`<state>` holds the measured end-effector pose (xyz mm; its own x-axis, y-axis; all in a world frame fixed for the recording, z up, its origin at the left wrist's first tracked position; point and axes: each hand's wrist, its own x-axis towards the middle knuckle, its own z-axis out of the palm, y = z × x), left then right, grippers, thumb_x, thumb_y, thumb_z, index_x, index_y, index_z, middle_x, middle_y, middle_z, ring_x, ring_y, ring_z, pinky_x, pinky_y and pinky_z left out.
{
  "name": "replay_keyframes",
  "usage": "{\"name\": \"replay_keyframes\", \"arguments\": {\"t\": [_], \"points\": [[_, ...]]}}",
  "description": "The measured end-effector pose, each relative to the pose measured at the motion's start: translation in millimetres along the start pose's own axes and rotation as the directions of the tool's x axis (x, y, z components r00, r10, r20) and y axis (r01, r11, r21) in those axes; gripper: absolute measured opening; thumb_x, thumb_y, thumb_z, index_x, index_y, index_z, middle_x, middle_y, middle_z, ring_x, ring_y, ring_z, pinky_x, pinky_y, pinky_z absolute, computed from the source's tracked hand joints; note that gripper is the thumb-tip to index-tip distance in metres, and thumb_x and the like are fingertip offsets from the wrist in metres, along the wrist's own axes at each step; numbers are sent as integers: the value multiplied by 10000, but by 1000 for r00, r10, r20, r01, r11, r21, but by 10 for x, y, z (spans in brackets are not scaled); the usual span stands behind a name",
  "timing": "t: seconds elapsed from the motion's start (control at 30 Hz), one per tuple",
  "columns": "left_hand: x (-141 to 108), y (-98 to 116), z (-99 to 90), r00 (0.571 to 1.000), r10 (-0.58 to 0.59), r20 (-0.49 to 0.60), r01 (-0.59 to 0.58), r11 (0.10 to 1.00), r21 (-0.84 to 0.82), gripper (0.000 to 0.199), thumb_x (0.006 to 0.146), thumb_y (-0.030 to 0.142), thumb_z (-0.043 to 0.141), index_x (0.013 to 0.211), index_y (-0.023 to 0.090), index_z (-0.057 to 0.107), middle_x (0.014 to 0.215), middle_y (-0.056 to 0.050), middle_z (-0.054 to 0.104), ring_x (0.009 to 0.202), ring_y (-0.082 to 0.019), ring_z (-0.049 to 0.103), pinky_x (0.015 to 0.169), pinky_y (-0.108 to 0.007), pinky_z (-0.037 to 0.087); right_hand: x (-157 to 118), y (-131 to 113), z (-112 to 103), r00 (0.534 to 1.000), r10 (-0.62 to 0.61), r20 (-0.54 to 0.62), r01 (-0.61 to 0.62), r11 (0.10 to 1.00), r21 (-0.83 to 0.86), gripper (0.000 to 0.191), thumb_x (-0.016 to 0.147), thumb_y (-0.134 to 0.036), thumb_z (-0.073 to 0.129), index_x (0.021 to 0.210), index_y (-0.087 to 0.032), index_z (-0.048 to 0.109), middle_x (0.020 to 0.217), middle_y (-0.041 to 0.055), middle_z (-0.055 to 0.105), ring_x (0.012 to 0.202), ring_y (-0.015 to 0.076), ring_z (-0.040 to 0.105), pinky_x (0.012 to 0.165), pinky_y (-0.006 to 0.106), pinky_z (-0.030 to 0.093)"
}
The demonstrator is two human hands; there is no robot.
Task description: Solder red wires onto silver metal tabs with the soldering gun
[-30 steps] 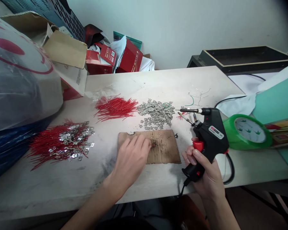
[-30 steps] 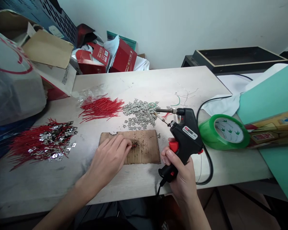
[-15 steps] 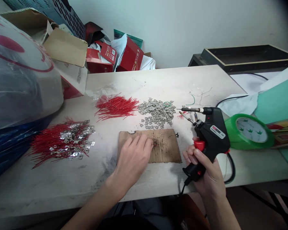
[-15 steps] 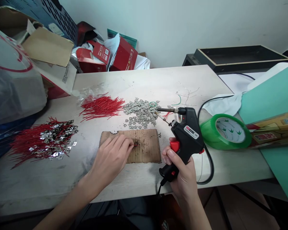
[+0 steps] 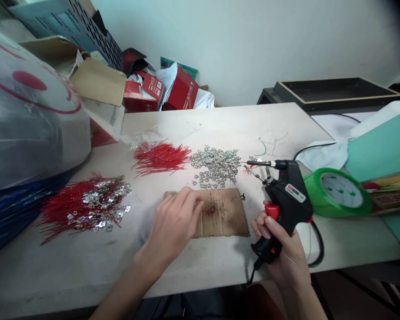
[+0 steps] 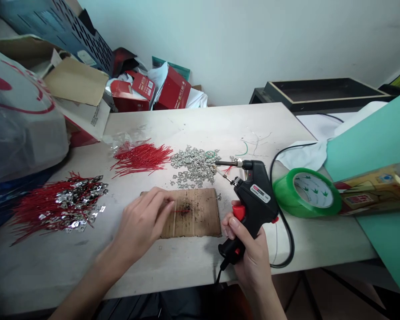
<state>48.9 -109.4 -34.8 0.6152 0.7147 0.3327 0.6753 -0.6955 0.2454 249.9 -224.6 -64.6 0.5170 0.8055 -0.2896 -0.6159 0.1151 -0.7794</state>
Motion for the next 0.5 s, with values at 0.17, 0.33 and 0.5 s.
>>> {"name": "replay_keyframes", "arguments": {"t": [0.17,0.33,0.5], "points": [[526,-150,-52,983,-124,135,119,992,40,98,1012,207,565,1087,209,628,1074,-25,704,895,-219,661,691,-322,416,8,24,-10,1000,0,-13,0,1000,6,452,811,-250,834,1223,-270,649,781,-10,575,634,82,449,607,196,439],[898,-183,145,978,13,210,-3,999,-51,182,961,208,637,1126,235,709,1109,-38,713,1032,-263,673,796,-363,491,21,44,-37,1000,-2,-10,2,1000,22,476,809,-267,836,1240,-273,632,780,-13,560,651,95,468,604,207,444],[885,-164,262,979,22,200,-3,995,-96,200,936,119,607,1004,228,759,1028,-38,739,938,-253,691,752,-364,503,28,46,-27,1000,-9,4,9,999,33,457,825,-261,821,1242,-262,634,777,-10,546,639,91,433,598,205,435]]}}
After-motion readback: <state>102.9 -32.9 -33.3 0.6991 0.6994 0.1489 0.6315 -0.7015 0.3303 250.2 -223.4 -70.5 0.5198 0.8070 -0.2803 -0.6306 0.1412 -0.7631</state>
